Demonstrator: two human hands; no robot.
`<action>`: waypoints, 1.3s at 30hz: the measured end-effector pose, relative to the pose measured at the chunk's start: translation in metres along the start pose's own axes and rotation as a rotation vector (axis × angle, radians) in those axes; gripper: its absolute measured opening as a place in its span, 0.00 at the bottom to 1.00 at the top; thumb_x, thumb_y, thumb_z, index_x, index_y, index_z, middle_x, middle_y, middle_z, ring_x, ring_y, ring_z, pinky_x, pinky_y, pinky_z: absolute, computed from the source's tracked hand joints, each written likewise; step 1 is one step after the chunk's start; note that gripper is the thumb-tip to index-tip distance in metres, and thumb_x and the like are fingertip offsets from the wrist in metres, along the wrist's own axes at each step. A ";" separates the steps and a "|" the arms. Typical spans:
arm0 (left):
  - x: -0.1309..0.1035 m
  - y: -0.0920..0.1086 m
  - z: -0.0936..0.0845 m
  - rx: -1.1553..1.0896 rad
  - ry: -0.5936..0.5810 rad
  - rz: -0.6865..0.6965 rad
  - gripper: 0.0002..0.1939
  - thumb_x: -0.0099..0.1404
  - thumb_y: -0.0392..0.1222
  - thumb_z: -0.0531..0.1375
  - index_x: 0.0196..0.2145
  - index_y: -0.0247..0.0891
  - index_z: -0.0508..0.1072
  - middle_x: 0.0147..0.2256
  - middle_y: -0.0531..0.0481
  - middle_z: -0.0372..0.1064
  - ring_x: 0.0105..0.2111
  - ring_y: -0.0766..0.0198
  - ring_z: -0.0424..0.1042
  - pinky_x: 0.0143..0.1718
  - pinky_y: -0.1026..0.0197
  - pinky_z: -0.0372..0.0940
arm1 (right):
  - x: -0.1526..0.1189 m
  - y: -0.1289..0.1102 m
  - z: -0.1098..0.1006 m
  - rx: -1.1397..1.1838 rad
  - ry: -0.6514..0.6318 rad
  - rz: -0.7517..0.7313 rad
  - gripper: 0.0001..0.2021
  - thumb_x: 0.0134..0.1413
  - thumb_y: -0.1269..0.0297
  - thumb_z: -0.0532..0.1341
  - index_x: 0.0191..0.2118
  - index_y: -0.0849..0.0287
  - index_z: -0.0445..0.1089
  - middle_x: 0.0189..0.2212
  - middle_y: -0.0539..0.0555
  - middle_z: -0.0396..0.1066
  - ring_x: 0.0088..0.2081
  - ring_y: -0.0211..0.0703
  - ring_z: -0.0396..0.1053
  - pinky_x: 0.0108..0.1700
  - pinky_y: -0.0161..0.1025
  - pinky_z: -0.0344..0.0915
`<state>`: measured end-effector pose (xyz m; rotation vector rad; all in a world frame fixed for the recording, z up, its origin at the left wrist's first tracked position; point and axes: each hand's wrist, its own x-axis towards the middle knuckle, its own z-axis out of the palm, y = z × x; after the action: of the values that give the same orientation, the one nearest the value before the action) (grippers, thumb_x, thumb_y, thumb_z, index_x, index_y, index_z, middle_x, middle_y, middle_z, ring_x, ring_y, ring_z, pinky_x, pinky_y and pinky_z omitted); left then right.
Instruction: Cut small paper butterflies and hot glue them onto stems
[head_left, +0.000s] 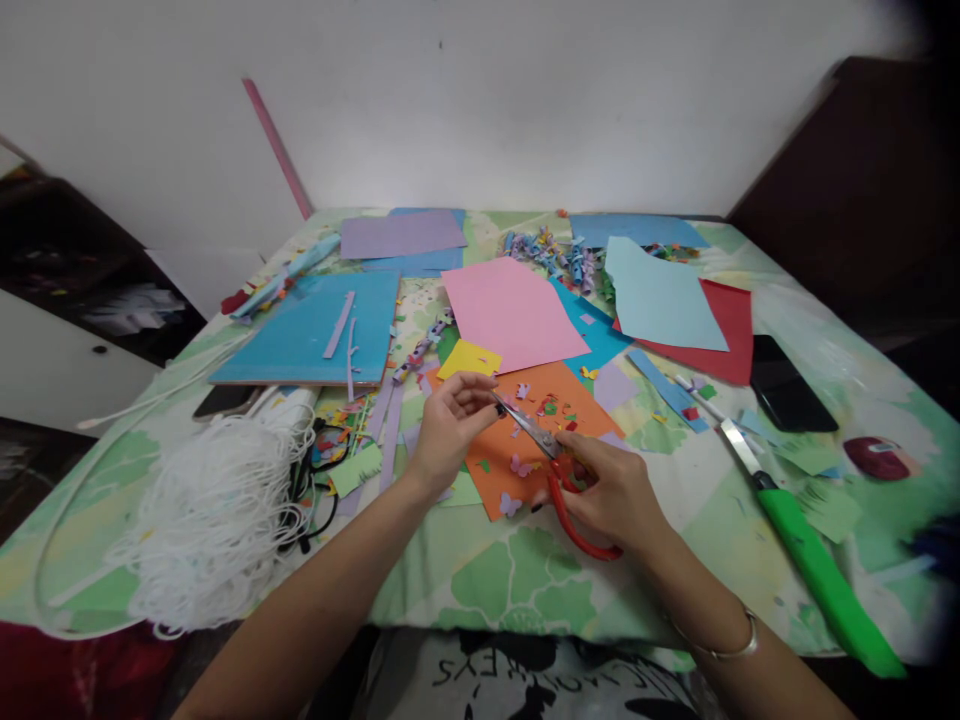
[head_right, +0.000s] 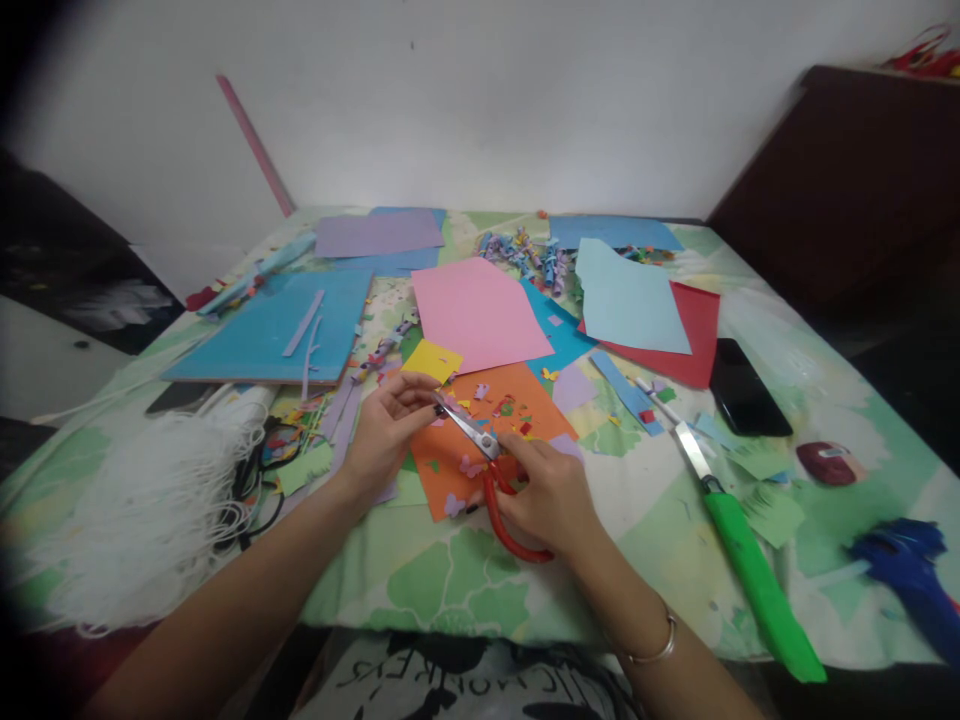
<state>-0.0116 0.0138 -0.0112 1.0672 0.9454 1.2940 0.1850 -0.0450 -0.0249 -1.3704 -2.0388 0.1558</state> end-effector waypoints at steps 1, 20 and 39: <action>0.000 0.000 0.000 0.000 0.003 0.001 0.15 0.49 0.34 0.66 0.36 0.35 0.71 0.30 0.52 0.71 0.32 0.67 0.71 0.35 0.64 0.65 | 0.000 0.000 0.000 -0.001 0.002 -0.004 0.19 0.45 0.55 0.64 0.42 0.61 0.72 0.24 0.53 0.73 0.22 0.38 0.68 0.26 0.34 0.61; -0.003 0.004 0.003 -0.095 -0.051 -0.071 0.14 0.49 0.33 0.66 0.35 0.36 0.71 0.26 0.53 0.72 0.29 0.66 0.72 0.37 0.62 0.67 | 0.004 -0.006 -0.004 0.196 -0.052 0.062 0.20 0.41 0.52 0.68 0.40 0.59 0.73 0.20 0.47 0.68 0.19 0.33 0.59 0.22 0.32 0.57; -0.005 0.012 0.005 0.065 -0.085 -0.026 0.06 0.56 0.39 0.64 0.29 0.33 0.73 0.22 0.50 0.72 0.23 0.67 0.72 0.28 0.65 0.64 | 0.004 -0.005 -0.005 0.482 -0.179 0.294 0.24 0.31 0.54 0.72 0.37 0.61 0.74 0.18 0.45 0.59 0.21 0.33 0.52 0.21 0.32 0.53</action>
<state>-0.0104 0.0080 0.0015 1.1475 0.9396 1.1949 0.1828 -0.0449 -0.0170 -1.3638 -1.7637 0.8659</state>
